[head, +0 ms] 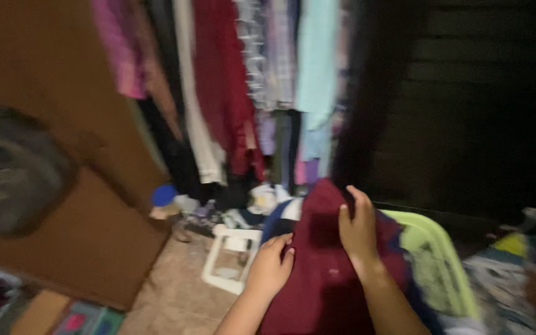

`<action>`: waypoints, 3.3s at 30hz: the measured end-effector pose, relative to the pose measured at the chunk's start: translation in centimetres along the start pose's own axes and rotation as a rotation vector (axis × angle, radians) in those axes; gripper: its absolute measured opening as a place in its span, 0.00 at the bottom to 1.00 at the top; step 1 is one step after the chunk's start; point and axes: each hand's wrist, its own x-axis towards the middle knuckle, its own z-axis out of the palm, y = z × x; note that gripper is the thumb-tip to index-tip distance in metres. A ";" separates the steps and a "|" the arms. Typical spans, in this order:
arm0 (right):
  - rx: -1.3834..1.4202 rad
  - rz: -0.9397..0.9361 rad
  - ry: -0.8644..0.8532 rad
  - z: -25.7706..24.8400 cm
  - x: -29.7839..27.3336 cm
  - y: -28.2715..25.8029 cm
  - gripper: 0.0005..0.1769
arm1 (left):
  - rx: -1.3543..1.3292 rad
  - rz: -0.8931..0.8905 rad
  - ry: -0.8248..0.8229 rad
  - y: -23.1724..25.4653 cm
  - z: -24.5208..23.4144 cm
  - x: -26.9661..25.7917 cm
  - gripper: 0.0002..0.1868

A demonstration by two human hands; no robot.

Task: The person removes several items of clothing including a black garment, a white shirt, a blue jacket, a green hoodie, and a red shirt from hangers in a closet and places them into a laundry basket.

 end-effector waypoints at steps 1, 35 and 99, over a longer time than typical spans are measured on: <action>0.021 -0.011 -0.004 2.1 -0.1 -2.3 0.25 | -0.018 -0.035 0.040 -1.5 -2.2 -0.8 0.19; 0.459 0.096 -0.221 49.1 6.0 -29.4 0.30 | 0.119 -0.313 0.465 -30.8 -43.7 -2.1 0.18; -0.044 -0.122 0.286 43.7 35.6 -48.1 0.15 | -0.322 0.544 0.329 -35.0 -53.9 37.8 0.12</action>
